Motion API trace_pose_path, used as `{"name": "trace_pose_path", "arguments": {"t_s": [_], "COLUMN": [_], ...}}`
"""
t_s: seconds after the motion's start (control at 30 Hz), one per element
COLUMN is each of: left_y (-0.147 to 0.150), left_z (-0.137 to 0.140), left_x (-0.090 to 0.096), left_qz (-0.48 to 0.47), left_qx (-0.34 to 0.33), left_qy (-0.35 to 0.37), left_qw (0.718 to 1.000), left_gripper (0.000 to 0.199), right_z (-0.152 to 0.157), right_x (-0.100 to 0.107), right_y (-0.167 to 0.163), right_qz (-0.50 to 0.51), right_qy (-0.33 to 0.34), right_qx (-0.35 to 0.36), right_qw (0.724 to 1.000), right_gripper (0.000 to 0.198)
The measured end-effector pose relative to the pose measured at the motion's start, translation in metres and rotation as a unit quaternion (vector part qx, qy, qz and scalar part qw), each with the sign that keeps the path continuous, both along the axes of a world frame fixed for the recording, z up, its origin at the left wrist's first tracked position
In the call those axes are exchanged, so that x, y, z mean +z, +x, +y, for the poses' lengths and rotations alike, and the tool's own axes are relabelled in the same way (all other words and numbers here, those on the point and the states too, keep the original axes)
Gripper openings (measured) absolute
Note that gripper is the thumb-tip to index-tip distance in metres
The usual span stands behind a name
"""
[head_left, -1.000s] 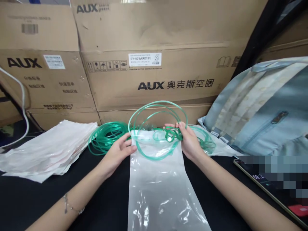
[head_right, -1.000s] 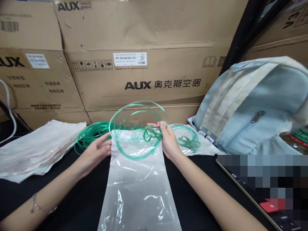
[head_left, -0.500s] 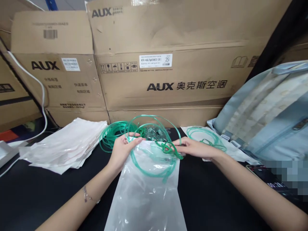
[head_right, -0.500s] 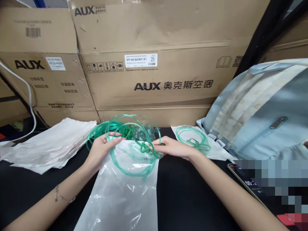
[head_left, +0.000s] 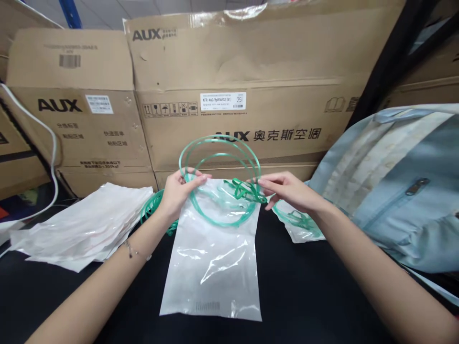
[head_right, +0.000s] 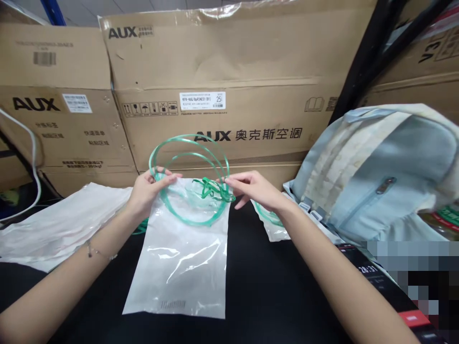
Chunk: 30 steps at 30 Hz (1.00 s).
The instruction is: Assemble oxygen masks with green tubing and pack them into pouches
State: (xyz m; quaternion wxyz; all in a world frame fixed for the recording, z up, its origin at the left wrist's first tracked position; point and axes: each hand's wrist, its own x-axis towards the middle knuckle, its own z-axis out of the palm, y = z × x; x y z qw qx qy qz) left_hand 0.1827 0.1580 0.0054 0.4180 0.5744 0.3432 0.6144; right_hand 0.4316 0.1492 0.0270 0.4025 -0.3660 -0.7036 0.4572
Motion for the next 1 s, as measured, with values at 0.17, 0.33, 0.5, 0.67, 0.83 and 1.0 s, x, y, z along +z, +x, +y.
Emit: {"name": "trace_pose_path", "arguments": {"t_s": [0.17,0.33,0.5,0.67,0.83,1.0], "left_y": [0.002,0.002,0.004,0.008,0.011,0.016], "left_z": [0.008,0.014,0.022,0.022,0.018,0.015], "left_x": [0.021,0.013,0.002,-0.006,-0.011,-0.011], "left_qz": [-0.030,-0.047,-0.058,-0.073,-0.073,-0.087], "left_qx": [-0.049,-0.053,-0.041,0.011,0.034,0.002], "left_qy": [0.030,0.067,0.084,0.070,0.054,0.049], "left_qw": [0.998,0.995,0.994,0.995,0.995,0.995], "left_gripper": [0.041,0.053,0.056,0.052,0.053,0.053], "right_z": [0.010,0.014,0.015,0.014,0.014,0.021], "right_x": [0.025,0.021,0.017,0.013,0.004,-0.001], "right_y": [-0.001,-0.004,-0.002,-0.009,-0.025,-0.026], "right_qz": [-0.037,-0.035,-0.043,-0.067,-0.088,-0.130], "right_qy": [0.037,-0.001,-0.037,-0.023,0.051,0.084], "right_qx": [-0.082,-0.085,0.017,0.045,-0.024,-0.063], "right_qw": [0.995,0.996,0.998,0.996,0.995,0.986], "right_gripper": [0.017,0.049,0.053,0.057,0.067,0.042]}}
